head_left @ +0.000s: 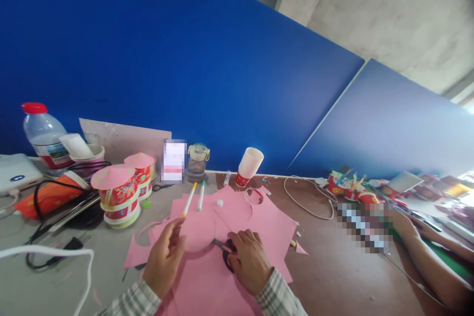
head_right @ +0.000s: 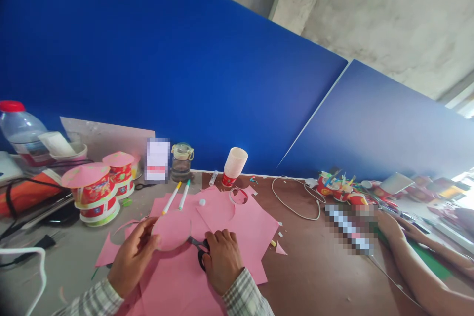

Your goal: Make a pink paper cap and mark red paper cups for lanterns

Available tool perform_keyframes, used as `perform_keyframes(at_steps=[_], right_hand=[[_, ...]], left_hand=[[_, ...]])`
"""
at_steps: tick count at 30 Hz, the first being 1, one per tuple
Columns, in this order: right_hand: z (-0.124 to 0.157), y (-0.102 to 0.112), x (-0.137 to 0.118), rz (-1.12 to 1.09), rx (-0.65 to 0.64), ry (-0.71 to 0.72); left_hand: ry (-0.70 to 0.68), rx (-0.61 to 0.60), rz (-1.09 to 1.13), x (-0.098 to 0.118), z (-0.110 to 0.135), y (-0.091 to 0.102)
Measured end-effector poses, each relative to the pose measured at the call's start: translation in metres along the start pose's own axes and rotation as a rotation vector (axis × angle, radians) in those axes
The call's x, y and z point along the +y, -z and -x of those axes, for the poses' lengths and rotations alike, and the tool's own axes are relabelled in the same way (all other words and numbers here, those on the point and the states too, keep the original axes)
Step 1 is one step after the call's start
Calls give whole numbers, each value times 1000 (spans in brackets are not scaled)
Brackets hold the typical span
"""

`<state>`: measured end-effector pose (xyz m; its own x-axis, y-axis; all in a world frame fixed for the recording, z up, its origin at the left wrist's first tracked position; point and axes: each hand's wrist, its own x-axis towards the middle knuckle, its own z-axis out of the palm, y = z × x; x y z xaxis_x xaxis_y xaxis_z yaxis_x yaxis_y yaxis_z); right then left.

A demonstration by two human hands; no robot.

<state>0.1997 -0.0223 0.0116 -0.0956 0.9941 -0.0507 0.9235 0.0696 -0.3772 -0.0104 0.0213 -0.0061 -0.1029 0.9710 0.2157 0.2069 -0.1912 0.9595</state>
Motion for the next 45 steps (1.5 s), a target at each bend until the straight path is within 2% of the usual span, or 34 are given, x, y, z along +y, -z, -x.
perform_keyframes(at_steps=[3,7,14,17,20,24,27,30,32,37,45], right_hand=[[0,2,4,-46,-2,0],[3,5,6,-182,14,-11],[-2,7,22,-716,108,-161],[-7,10,29,-1007,39,-191],[-7,13,25,-1278,-55,-159],[0,13,13,-1486,-225,-96],[2,10,11,-1544,-342,-72],[0,6,14,-1571,-400,-95],[-1,3,15,-1554,-363,-114],[-2,-2,9,-1353,-101,-135],[2,4,0,-1287,-68,-139]], left_hand=[[108,-54,123,5,-1,1],[222,-72,211,0,-4,2],[365,-7,455,-7,-6,-2],[406,8,533,-2,-4,-6],[445,49,575,1,-4,-7],[450,66,611,-5,-4,-9],[422,56,628,-11,-4,-9],[404,36,608,-14,-4,-8],[389,7,585,-15,-4,-7],[385,-36,572,-16,-4,-8],[385,-17,590,-15,-3,-10]])
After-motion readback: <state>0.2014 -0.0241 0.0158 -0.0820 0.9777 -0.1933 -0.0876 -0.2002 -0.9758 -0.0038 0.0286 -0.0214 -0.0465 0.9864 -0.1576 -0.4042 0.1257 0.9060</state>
